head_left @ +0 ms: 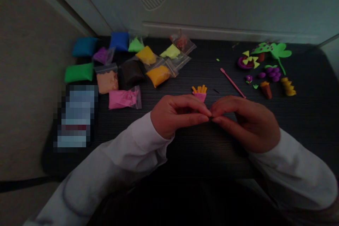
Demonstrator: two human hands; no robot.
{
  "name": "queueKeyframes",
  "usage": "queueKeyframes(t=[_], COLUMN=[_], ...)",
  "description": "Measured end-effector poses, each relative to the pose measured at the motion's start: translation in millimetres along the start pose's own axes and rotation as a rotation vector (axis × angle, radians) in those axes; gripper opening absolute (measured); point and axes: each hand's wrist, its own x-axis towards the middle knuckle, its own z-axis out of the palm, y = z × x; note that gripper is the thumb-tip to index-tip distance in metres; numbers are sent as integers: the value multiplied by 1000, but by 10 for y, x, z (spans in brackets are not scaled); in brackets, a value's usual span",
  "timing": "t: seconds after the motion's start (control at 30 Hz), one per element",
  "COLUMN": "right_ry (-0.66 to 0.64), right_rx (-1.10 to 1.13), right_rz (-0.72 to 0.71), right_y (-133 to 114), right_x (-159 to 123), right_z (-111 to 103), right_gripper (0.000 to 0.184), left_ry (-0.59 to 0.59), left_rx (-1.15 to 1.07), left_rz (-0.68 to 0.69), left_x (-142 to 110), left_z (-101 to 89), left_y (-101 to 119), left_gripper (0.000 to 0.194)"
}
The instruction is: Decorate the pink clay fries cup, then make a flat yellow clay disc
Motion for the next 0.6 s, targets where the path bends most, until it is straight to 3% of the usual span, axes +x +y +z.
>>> queueKeyframes(t=[0.3,0.6], right_ry=[9,-276], right_rx=[-3,-294], right_rz=[12,-35], right_y=[-15,167], right_x=[16,24], right_z=[-22,139], right_gripper=[15,13], left_ry=[54,191], left_rx=[-15,-92], left_rz=[-65,-43], left_x=[-7,44], left_z=[-16,-69], left_y=[30,-12], left_gripper=[10,10])
